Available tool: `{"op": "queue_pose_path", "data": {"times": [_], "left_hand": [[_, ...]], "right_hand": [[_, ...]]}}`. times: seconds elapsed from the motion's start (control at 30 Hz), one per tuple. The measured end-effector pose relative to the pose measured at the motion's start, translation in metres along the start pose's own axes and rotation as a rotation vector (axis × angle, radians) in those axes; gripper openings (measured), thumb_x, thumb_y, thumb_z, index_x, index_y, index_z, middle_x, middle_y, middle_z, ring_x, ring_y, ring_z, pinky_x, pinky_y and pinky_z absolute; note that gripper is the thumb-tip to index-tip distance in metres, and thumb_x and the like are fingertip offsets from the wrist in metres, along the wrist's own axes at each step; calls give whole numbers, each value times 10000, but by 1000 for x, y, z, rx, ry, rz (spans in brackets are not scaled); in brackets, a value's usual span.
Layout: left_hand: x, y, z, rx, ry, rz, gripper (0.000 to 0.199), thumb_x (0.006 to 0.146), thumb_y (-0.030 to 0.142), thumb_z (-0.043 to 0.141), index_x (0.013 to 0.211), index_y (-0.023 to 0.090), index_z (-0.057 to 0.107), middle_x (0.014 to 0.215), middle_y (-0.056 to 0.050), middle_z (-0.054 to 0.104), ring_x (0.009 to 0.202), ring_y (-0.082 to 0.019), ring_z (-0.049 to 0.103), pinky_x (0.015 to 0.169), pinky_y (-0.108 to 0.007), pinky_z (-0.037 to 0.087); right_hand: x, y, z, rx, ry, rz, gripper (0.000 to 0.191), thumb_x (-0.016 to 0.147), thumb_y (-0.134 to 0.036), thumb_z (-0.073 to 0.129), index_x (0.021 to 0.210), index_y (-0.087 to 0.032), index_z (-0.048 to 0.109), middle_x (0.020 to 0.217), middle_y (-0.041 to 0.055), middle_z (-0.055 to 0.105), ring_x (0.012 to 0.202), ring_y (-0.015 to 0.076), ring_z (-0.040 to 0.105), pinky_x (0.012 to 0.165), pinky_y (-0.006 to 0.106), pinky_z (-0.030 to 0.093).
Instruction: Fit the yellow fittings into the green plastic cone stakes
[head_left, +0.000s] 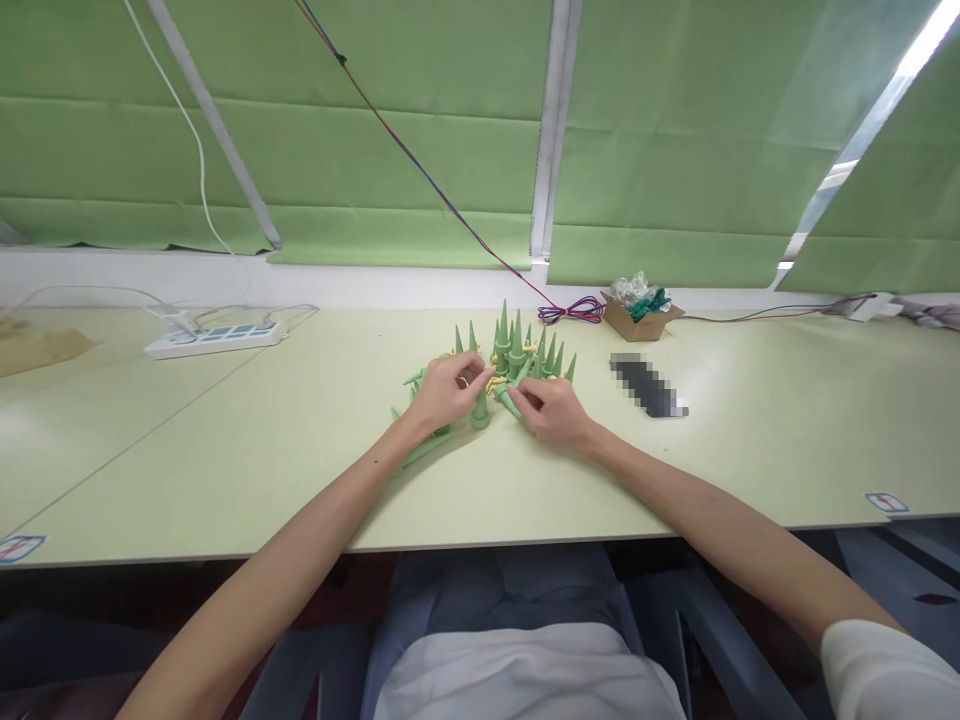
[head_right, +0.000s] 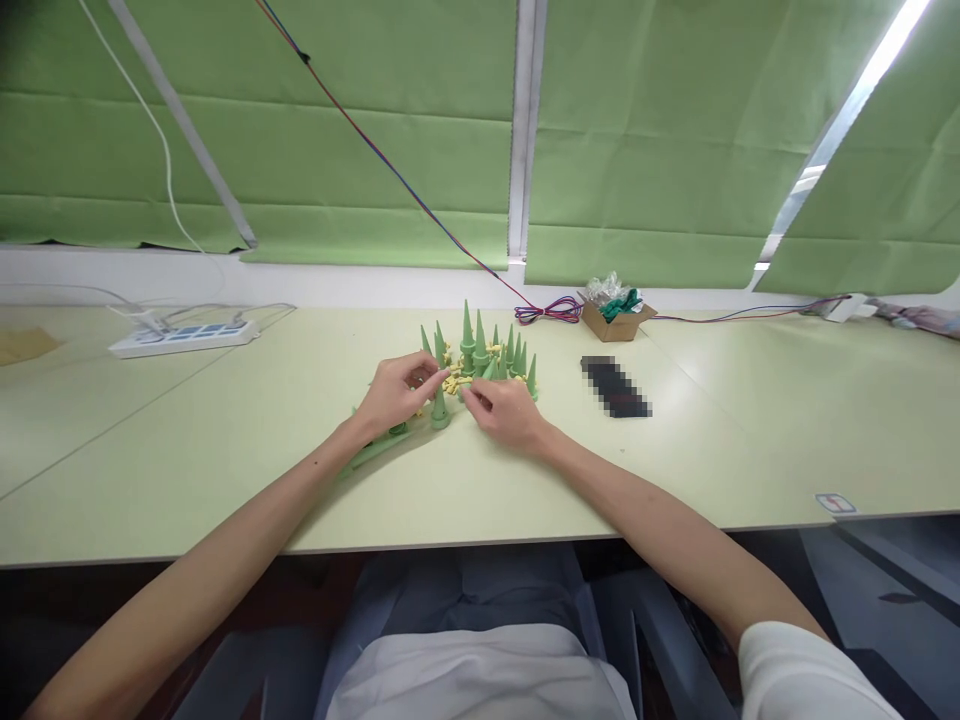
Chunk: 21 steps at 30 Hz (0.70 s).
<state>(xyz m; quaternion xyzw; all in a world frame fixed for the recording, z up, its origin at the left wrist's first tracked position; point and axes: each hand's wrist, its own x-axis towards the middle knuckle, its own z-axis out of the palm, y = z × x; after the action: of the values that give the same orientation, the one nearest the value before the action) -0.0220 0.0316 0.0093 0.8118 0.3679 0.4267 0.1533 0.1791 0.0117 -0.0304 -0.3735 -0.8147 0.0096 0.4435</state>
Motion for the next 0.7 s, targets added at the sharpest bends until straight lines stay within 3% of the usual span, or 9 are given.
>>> {"op": "queue_pose_path", "data": {"times": [0.13,0.3,0.5,0.7], "left_hand": [[1,2,-5,48,-83,-12,278,902,418,560,745,188,561,680,-3,636,601,-128,575,552,-236,472],[1,7,-5,114,-136,-25,288,899,420,549,724,191,546,659,4,630,600,-132,556,566,-244,461],[-7,14,8,114,-41,-41,329,913,446,546,705,191,537,640,4,610,559,-137,538,563,-269,440],[-15,8,23,148,48,35,304,953,396,513,727,192,526,628,4,593,540,-132,504,578,-282,415]], "right_hand": [[4,7,-9,-71,9,48,388,968,-326,453,603,-199,407,492,-43,385,466,90,313,518,245,251],[10,11,-20,-143,-109,74,353,965,-315,456,641,-183,509,519,-24,461,484,98,342,546,251,247],[17,11,-38,-205,-378,103,263,940,-285,504,751,-171,646,556,-1,557,491,107,392,568,254,235],[20,12,-48,-258,-528,112,219,909,-218,530,757,-164,679,618,23,617,536,122,444,583,259,249]]}}
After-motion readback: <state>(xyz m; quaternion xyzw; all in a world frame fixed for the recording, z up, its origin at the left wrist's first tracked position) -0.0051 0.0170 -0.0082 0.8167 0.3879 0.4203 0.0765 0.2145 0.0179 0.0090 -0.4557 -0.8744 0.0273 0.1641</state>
